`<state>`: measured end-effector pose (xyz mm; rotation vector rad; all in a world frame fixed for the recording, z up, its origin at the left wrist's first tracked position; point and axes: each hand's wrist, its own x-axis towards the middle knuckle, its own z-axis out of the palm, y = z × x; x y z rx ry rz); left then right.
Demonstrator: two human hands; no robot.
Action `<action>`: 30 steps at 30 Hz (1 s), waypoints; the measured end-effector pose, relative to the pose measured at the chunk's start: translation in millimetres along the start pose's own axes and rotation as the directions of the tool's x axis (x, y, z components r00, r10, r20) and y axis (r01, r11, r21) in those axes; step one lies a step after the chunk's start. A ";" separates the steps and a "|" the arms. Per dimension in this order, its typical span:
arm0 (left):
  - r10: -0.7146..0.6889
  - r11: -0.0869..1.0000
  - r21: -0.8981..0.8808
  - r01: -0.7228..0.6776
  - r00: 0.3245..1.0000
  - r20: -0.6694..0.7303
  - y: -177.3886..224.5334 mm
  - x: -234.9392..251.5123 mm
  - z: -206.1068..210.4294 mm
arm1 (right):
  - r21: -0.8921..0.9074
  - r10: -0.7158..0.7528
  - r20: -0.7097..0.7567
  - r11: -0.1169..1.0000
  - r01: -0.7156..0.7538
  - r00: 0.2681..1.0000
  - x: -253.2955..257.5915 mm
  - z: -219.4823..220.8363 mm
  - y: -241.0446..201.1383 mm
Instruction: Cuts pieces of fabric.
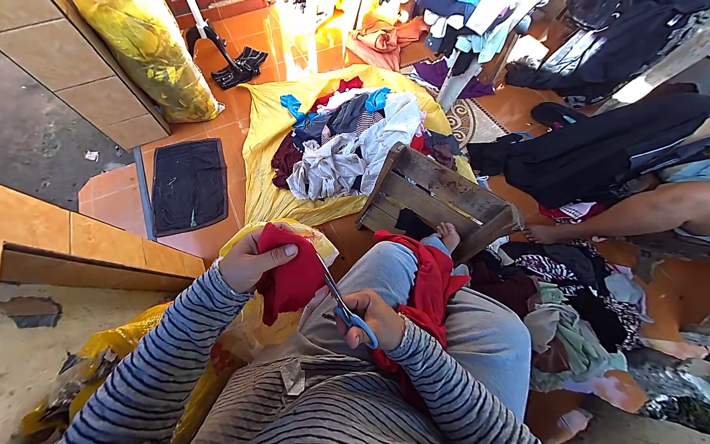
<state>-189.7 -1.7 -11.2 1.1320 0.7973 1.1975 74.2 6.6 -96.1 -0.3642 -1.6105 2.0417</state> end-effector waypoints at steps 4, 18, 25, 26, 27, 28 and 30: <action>-0.020 1.000 -0.002 0.020 0.997 0.070 -1.2 -0.2 0.5 | 0.023 -0.024 0.025 0.999 0.023 0.999 0.3 1.5 0.9; -0.060 0.998 0.018 0.058 0.982 0.177 1.6 0.8 -11.0 | -0.026 -0.006 0.028 1.000 0.007 1.000 2.1 0.6 -1.3; -0.067 0.996 -0.047 0.076 0.983 0.174 8.9 -2.6 -31.1 | -0.035 0.038 0.024 0.999 -0.037 0.999 -2.3 -2.1 6.1; -0.070 0.996 -0.038 0.079 0.977 0.199 8.9 -2.0 -30.2 | -0.041 0.032 0.041 0.999 -0.030 0.999 -0.2 -0.8 4.7; -0.072 0.996 -0.027 0.080 0.971 0.227 7.9 -0.9 -29.1 | -0.051 0.027 0.056 0.998 -0.024 0.998 2.3 0.2 3.0; -0.075 0.997 -0.012 0.080 0.965 0.252 6.8 0.4 -28.1 | -0.062 0.031 0.066 0.998 -0.027 0.997 4.9 0.7 1.8; -0.094 0.996 0.014 0.093 0.964 0.248 5.5 2.1 -26.7 | -0.076 0.050 0.075 0.996 -0.044 0.996 9.1 -0.7 1.8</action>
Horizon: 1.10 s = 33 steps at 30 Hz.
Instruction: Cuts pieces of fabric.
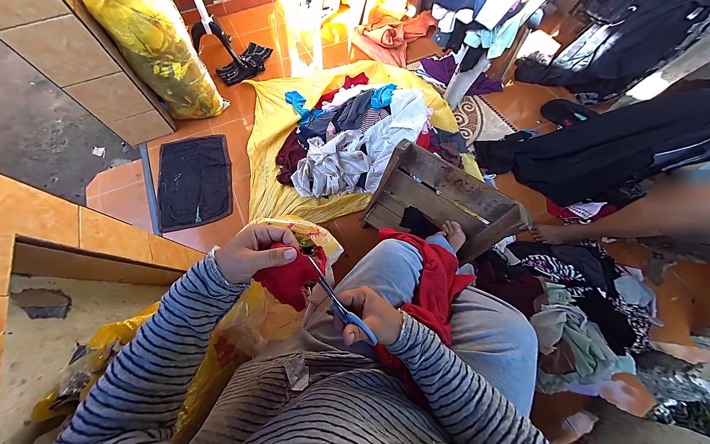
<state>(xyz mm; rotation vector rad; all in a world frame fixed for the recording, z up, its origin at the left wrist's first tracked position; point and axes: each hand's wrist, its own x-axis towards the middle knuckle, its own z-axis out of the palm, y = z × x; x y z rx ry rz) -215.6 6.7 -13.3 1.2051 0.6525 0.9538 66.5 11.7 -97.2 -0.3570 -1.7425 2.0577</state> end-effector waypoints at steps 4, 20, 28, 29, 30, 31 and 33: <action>-0.064 0.997 0.040 0.066 0.997 -0.054 -1.2 -0.8 -5.8 | -0.027 0.071 -0.023 0.997 -0.071 0.997 3.2 -3.5 2.2; -0.014 0.992 -0.127 0.028 0.994 0.105 -20.6 -12.7 -52.3 | 0.005 0.081 -0.040 0.997 -0.080 0.996 4.6 -16.5 15.7; -0.051 0.990 -0.137 0.045 0.998 -0.039 -15.4 -8.0 -25.0 | 0.066 0.073 -0.003 0.995 -0.073 0.997 3.2 -9.5 18.8; -0.052 0.994 -0.097 0.046 0.997 -0.051 -14.7 -6.3 -22.6 | 0.066 0.075 0.002 0.995 -0.075 0.997 4.1 -9.7 17.2; -0.047 0.997 -0.058 0.043 0.997 -0.058 -14.0 -4.5 -21.0 | 0.065 0.078 0.000 0.995 -0.078 0.997 4.7 -9.9 16.0; -0.044 0.999 -0.019 0.043 0.997 -0.067 -12.2 -3.1 -19.3 | 0.055 0.082 -0.003 0.995 -0.082 0.997 5.0 -10.0 14.9; -0.054 0.997 0.047 0.060 0.990 -0.128 -7.1 -1.9 -15.9 | 0.035 0.095 -0.018 0.995 -0.095 0.995 4.7 -9.4 13.8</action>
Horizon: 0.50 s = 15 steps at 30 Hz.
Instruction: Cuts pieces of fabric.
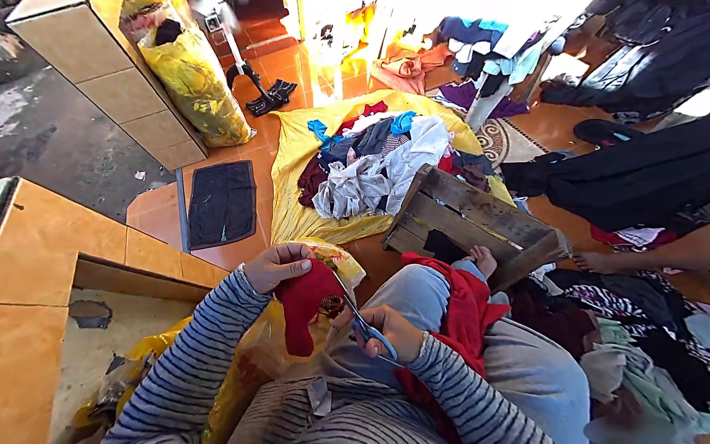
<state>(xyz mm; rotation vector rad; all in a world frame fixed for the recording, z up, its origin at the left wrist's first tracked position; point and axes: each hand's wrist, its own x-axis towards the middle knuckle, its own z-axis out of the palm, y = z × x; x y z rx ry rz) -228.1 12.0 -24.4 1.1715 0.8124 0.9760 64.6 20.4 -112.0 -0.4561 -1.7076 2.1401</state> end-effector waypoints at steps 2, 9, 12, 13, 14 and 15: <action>-0.028 0.999 0.034 0.030 0.997 -0.070 2.9 -0.9 1.5 | -0.002 0.018 -0.009 1.000 -0.018 1.000 -1.2 -0.4 1.2; -0.030 0.999 0.024 0.030 1.000 -0.008 -0.8 1.9 -0.5 | -0.017 -0.005 0.016 1.000 0.005 1.000 3.1 -0.7 -3.0; -0.059 0.998 0.026 0.060 0.997 -0.040 1.9 2.5 2.4 | 0.003 -0.003 0.000 1.000 0.003 1.000 3.5 -1.3 -3.7; -0.066 0.997 0.029 0.067 0.997 -0.043 2.0 2.2 0.9 | 0.017 -0.003 -0.008 1.000 0.003 1.000 2.7 -1.7 -2.3; -0.066 0.997 0.034 0.067 0.997 -0.034 1.5 1.7 -2.4 | 0.027 -0.002 -0.016 1.000 0.003 1.000 1.4 -2.1 -0.6; -0.059 0.998 0.035 0.059 0.998 -0.013 0.6 0.9 -7.0 | 0.026 -0.002 -0.019 1.000 0.002 1.000 -0.4 -2.8 1.0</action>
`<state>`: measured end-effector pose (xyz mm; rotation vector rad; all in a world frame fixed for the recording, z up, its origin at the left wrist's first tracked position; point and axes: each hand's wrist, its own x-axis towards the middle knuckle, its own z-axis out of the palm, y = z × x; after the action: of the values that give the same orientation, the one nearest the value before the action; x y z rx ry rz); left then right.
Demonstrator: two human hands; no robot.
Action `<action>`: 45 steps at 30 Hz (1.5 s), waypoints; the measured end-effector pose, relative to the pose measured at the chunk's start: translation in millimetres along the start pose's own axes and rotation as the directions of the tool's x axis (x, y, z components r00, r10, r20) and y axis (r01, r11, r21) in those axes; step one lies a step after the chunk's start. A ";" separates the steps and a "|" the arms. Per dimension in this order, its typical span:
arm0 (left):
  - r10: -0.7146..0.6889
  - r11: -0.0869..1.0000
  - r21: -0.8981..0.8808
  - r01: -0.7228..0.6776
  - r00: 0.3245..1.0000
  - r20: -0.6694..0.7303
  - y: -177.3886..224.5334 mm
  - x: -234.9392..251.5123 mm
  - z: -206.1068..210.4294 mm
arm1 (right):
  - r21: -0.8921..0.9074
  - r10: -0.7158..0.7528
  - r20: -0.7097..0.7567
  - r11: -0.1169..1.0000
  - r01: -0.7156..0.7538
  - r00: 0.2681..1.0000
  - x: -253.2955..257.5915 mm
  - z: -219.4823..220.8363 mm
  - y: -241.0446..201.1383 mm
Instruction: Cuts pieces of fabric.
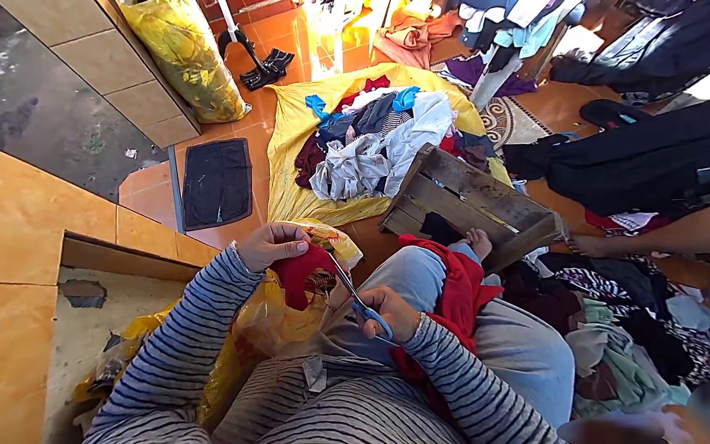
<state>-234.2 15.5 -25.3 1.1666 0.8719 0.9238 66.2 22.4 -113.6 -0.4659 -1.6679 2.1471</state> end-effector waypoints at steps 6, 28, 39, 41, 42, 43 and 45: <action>0.090 0.991 -0.103 -0.086 0.995 0.032 -3.1 -3.0 -9.7 | -0.021 0.001 0.062 1.000 0.001 0.998 -2.5 -2.2 0.9; 0.089 0.994 -0.075 -0.080 0.988 0.129 -4.3 3.8 -5.2 | -0.026 -0.015 0.090 1.000 0.017 0.996 2.6 -0.6 -1.9; 0.128 0.987 -0.127 -0.099 0.963 0.238 -4.8 1.4 -11.7 | -0.007 -0.055 0.087 0.998 0.056 0.995 1.7 -2.2 -4.0; 0.169 0.973 -0.194 -0.128 0.963 0.212 -6.2 -3.0 -19.1 | 0.005 -0.060 0.110 0.998 0.060 0.992 -3.0 -5.7 -2.0; 0.180 0.966 -0.221 -0.135 0.963 0.201 -5.9 -4.8 -21.0 | 0.008 -0.058 0.124 0.998 0.057 0.991 -4.5 -6.6 -1.0; 0.191 0.960 -0.242 -0.140 0.960 0.205 -5.2 -5.7 -21.4 | 0.012 -0.055 0.136 0.998 0.054 0.989 -5.5 -6.8 -0.4; 0.197 0.958 -0.252 -0.138 0.954 0.226 -4.0 -5.5 -18.4 | 0.019 -0.051 0.159 0.999 0.048 0.986 -5.9 -5.5 -0.3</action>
<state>-252.6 16.4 -32.0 1.1342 0.4512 0.9651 73.9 24.2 -114.4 -0.2515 -1.7265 2.2089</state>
